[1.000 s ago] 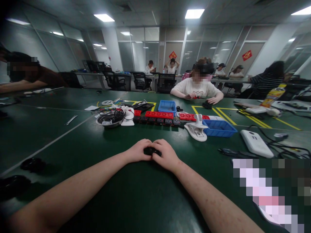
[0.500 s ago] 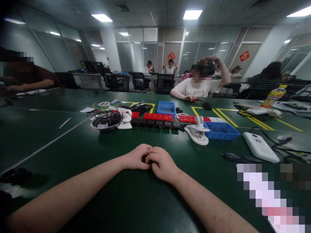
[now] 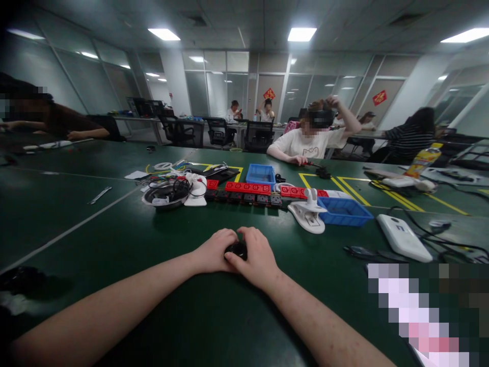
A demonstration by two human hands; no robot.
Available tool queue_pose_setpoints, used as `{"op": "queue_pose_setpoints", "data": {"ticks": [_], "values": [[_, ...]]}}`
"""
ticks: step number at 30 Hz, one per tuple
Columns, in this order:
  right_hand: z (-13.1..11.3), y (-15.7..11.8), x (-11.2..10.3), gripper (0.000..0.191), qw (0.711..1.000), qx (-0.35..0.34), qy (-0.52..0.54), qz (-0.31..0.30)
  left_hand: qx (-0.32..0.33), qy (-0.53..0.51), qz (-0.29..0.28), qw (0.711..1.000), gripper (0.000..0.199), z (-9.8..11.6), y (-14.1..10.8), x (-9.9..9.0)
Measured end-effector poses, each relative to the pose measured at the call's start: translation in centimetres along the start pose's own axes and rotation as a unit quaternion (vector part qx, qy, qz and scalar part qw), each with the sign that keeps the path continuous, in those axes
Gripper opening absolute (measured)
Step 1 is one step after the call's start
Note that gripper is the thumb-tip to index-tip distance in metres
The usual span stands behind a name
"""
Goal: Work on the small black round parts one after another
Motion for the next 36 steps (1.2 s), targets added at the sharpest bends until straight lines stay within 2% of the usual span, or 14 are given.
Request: {"op": "queue_pose_setpoints", "data": {"ticks": [4,7,11,14,18,21,24,28,33,36], "values": [[0.1,0.1,0.3,0.02,0.999,0.029,-0.036,-0.017,0.012,0.003,-0.005,1.0,0.04,0.1,0.0,0.3],[-0.7,0.0,0.1,0.017,1.0,0.004,-0.008,-0.02,0.011,-0.003,-0.012,1.0,0.039,0.1,-0.1,0.3],[-1.4,-0.1,-0.2,0.023,0.996,-0.034,0.079,-0.037,-0.001,-0.04,-0.014,0.999,0.036,0.3,0.0,-0.2],[-1.0,0.2,-0.3,0.029,0.989,-0.042,0.14,-0.031,-0.017,-0.073,-0.017,0.997,0.034,0.4,-0.1,-0.5],[0.6,-0.1,0.6,0.028,0.98,-0.002,0.197,-0.015,-0.044,-0.108,-0.014,0.993,0.029,0.0,-1.2,-0.3],[1.4,-0.7,1.4,0.029,0.972,0.033,0.235,-0.004,-0.053,-0.118,-0.028,0.991,0.034,-0.1,-2.0,0.2],[1.3,-0.6,1.1,0.03,0.97,0.041,0.239,-0.009,-0.071,-0.084,-0.026,0.994,0.04,0.4,-1.2,0.4],[1.1,-0.1,0.4,0.035,0.971,0.032,0.238,-0.016,-0.133,0.023,0.003,0.991,0.036,0.8,0.2,-0.3],[1.7,-0.4,0.6,0.052,0.979,0.025,0.198,0.043,-0.148,0.091,0.023,0.985,0.034,0.7,-0.3,-1.0],[1.7,-0.7,0.7,0.047,0.985,0.01,0.154,0.077,-0.148,0.107,0.032,0.983,0.039,0.6,-0.8,-1.0]]}}
Point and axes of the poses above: each hand's wrist, its own y-axis towards the middle knuckle, its own x-axis out of the palm, z = x × y, the point moved 6 cm from there along y, towards the middle knuckle, and after that the axes turned 14 degrees about y, right-handed, at the moved point
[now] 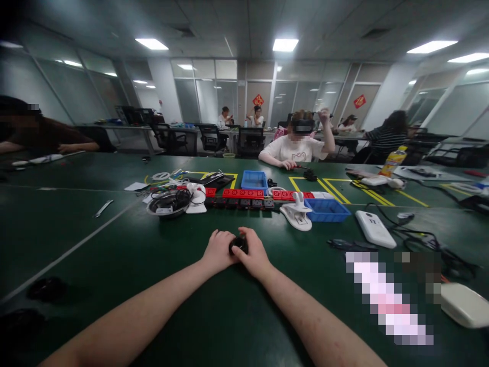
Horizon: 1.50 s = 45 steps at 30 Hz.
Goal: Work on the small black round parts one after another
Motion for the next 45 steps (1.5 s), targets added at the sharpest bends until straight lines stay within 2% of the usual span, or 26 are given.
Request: {"op": "queue_pose_setpoints", "data": {"ticks": [4,12,16,20,25,30,34,36,41,45], "values": [[-0.3,0.0,-0.1,0.038,0.999,-0.009,-0.031,0.021,0.041,-0.01,0.013,0.999,0.043,0.6,0.0,0.1],[-0.2,0.2,0.0,0.027,0.997,0.025,-0.063,0.047,0.025,-0.011,0.016,0.999,0.038,0.3,-0.2,0.5],[-0.5,0.4,0.0,0.021,0.995,0.031,-0.081,0.051,0.006,-0.038,-0.016,0.999,0.035,-0.2,0.0,0.7],[-0.7,0.7,-0.1,0.015,0.997,0.037,-0.05,0.049,0.014,-0.083,-0.039,0.996,0.032,-0.5,0.6,0.8],[-0.4,1.1,0.1,0.021,0.998,0.054,0.0,0.021,0.014,-0.152,-0.049,0.987,0.038,-1.0,1.1,1.0],[0.5,0.9,-0.1,0.041,0.997,0.063,0.039,0.016,0.051,-0.191,-0.071,0.978,0.049,-0.8,1.2,1.1],[1.2,0.5,-0.1,0.032,0.995,0.078,0.07,-0.004,0.073,-0.177,-0.086,0.978,0.053,-0.5,1.2,1.4],[1.2,0.3,0.0,0.031,0.995,0.072,0.068,0.0,0.074,-0.175,-0.088,0.978,0.056,-0.4,1.1,1.5],[0.7,0.2,0.3,0.049,0.998,0.051,0.031,-0.001,0.059,-0.185,-0.078,0.978,0.067,-0.5,0.8,1.0],[-0.1,0.3,0.5,0.045,0.999,0.038,-0.027,0.001,0.018,-0.134,-0.063,0.989,0.06,-0.9,0.5,1.0]]}}
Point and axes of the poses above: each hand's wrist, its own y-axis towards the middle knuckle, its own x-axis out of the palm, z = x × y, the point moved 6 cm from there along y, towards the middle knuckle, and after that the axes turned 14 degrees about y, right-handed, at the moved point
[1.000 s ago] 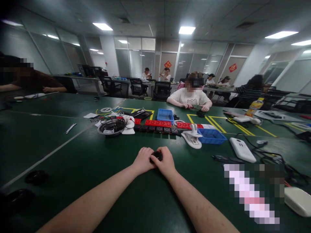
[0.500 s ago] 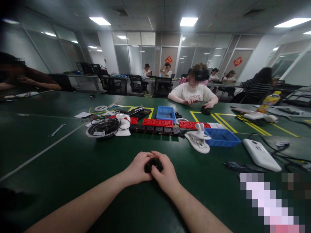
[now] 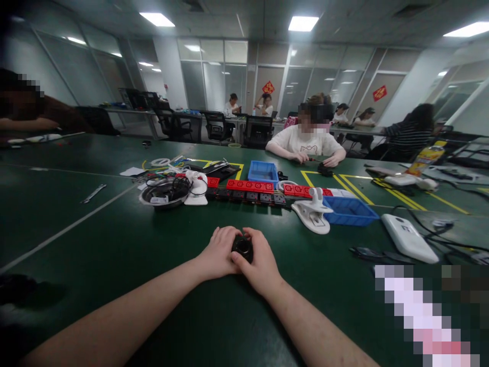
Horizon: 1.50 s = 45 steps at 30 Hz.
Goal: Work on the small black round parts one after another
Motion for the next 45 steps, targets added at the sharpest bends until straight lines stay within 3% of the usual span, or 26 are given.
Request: {"op": "queue_pose_setpoints", "data": {"ticks": [4,8,13,21,26,30,34,39,45], "values": [[-0.7,0.2,0.1,0.027,0.999,-0.001,-0.05,0.001,-0.017,0.069,0.002,0.997,0.045,-0.1,-0.1,0.3],[-1.1,0.3,0.0,0.017,0.998,-0.012,-0.057,0.008,0.007,0.061,-0.007,0.998,0.038,0.2,0.0,0.4],[-1.0,0.3,-0.1,0.016,0.999,-0.002,-0.046,0.009,0.027,0.034,-0.013,0.999,0.037,0.0,0.3,0.3],[-2.2,0.5,0.3,0.031,0.993,-0.054,0.049,-0.088,0.124,-0.026,-0.076,0.989,0.04,-1.2,1.0,0.1],[-1.9,0.1,0.4,0.025,0.99,-0.05,0.076,-0.106,0.159,-0.023,-0.093,0.983,0.035,-1.2,0.9,0.0],[-2.2,-0.3,0.3,0.026,0.991,-0.067,0.061,-0.096,0.142,-0.019,-0.083,0.986,0.053,-0.8,0.6,0.0],[-2.0,-0.3,-0.1,0.035,0.996,-0.068,0.03,-0.044,0.121,-0.008,-0.048,0.991,0.076,-0.4,0.5,-0.1],[-0.6,0.0,-0.4,0.029,1.0,0.0,-0.009,0.006,0.11,0.038,-0.012,0.993,0.053,-0.4,0.6,-0.2],[-0.6,0.3,0.0,0.02,0.999,0.031,-0.012,-0.019,0.117,0.023,-0.013,0.993,0.035,-0.5,0.9,0.1]]}}
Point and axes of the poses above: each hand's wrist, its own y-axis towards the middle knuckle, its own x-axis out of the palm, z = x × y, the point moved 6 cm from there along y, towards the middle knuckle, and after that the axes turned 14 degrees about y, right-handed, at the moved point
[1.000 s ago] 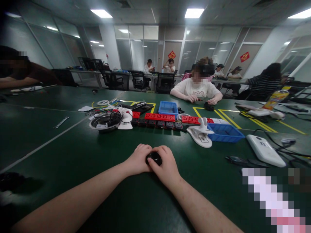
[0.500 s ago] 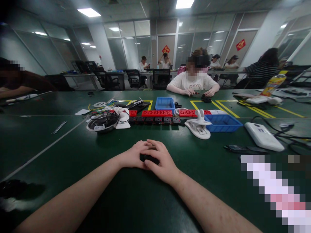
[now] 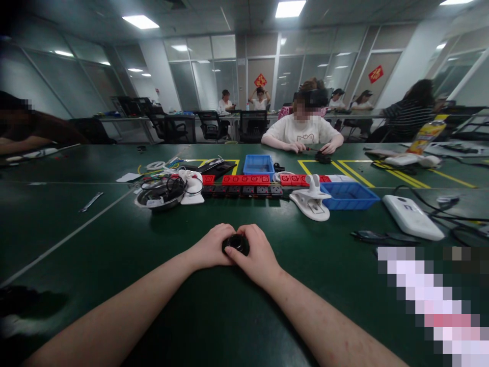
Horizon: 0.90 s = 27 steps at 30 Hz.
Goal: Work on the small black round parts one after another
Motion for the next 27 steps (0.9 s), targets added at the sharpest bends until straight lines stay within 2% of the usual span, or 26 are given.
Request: {"op": "queue_pose_setpoints", "data": {"ticks": [2,10,16,21,25,27], "values": [[-0.2,0.1,0.1,0.017,1.0,-0.013,0.016,-0.017,0.0,-0.014,0.0,1.0,0.034,-0.1,0.0,0.0],[0.1,0.2,0.5,0.035,0.993,-0.016,0.097,-0.07,0.0,-0.042,-0.034,0.999,0.043,-0.2,0.0,0.2],[-0.4,-0.3,1.0,0.027,0.99,-0.035,0.093,-0.105,-0.006,-0.049,-0.072,0.996,0.048,-0.4,-0.1,0.5],[-0.6,-0.4,0.5,0.039,0.993,-0.083,0.043,-0.069,0.033,-0.051,-0.05,0.997,0.062,0.0,0.0,0.4],[0.0,-0.2,-0.2,0.033,0.998,-0.058,0.019,-0.005,0.019,-0.037,-0.03,0.999,0.063,0.1,-0.1,0.4],[0.2,-0.1,-0.2,0.03,0.999,-0.041,-0.001,0.003,0.006,-0.021,-0.017,1.0,0.058,0.1,-0.1,0.4]]}}
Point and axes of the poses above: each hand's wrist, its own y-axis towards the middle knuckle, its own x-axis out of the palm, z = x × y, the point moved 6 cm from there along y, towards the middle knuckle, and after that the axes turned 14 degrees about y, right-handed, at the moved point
